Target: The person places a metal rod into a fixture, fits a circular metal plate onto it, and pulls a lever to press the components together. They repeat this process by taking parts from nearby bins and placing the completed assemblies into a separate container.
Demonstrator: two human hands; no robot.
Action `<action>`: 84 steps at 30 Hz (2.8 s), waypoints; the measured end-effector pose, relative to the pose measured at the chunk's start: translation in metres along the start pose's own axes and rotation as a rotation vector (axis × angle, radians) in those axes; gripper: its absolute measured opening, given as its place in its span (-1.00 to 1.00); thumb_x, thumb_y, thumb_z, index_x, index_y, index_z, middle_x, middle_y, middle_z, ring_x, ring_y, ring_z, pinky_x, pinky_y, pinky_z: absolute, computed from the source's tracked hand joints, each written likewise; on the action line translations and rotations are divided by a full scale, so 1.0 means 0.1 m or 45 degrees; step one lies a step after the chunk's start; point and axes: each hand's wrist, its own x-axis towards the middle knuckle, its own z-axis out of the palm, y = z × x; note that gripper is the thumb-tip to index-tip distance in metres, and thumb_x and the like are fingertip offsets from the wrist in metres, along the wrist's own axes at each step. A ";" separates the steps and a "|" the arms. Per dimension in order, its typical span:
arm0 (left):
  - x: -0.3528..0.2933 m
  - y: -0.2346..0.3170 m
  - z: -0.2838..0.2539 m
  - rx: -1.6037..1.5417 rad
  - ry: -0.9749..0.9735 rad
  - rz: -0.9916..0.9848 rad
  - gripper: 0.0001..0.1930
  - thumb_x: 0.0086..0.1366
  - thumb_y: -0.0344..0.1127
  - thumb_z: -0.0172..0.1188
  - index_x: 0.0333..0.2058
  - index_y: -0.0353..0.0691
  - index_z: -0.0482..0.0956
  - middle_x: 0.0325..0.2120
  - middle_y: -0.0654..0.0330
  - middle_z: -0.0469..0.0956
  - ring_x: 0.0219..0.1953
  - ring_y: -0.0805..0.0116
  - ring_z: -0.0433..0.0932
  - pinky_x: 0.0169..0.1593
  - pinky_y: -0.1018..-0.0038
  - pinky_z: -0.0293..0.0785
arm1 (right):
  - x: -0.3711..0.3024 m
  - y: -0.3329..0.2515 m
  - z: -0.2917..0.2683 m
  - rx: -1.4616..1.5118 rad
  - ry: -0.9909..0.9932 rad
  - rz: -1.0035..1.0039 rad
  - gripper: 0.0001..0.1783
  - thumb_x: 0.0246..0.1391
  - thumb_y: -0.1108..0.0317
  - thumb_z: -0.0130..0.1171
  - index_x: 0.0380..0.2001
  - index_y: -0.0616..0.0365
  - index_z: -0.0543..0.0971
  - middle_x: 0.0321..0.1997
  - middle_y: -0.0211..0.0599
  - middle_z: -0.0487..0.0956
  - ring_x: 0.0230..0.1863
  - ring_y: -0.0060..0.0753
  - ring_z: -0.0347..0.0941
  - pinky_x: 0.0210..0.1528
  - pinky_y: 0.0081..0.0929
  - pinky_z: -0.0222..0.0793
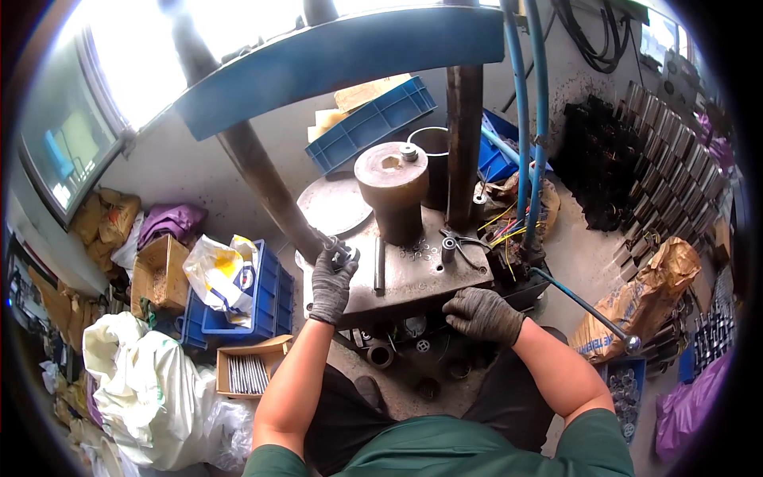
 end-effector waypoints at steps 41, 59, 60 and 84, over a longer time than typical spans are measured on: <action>1.74 1.39 1.54 -0.599 -0.454 0.071 -0.35 0.36 -0.72 0.25 0.38 -0.19 0.40 -0.18 0.15 0.65 -0.34 0.49 0.56 -0.31 0.60 0.56 | -0.40 -0.36 -0.45 -0.199 -0.073 -0.144 -0.65 0.20 0.11 0.28 -0.06 0.08 0.70 -0.22 -0.17 0.65 -0.12 0.01 0.61 -0.05 -0.07 0.54; 1.55 1.67 1.45 -0.156 -0.440 -0.055 -0.70 0.43 -0.46 0.30 0.09 -0.09 0.59 -0.46 0.50 0.52 -0.39 0.71 0.48 0.21 0.60 0.54 | -1.71 -0.88 -1.89 -0.410 -0.235 0.572 -0.57 0.16 0.05 0.33 -0.09 0.18 0.71 -0.20 0.02 0.70 -0.12 0.14 0.66 -0.02 -0.06 0.57; 1.58 1.61 1.42 -0.117 -0.427 0.007 -0.67 0.42 -0.45 0.32 0.12 -0.11 0.58 -0.47 0.48 0.51 -0.41 0.70 0.47 0.15 0.63 0.56 | -1.69 -0.91 -1.84 -0.406 -0.227 0.616 -0.59 0.17 0.05 0.33 -0.10 0.17 0.71 -0.22 0.02 0.70 -0.14 0.14 0.66 -0.04 -0.07 0.57; 2.11 1.14 1.25 0.308 -0.408 0.515 -0.72 0.47 -0.17 0.28 0.11 0.04 0.68 -0.50 0.50 0.65 -0.34 0.73 0.58 0.37 0.66 0.34 | -1.89 -1.01 -1.48 -0.270 -0.210 0.761 -0.66 0.11 0.15 0.32 -0.17 0.17 0.73 -0.33 -0.02 0.70 -0.27 0.09 0.67 -0.12 -0.12 0.60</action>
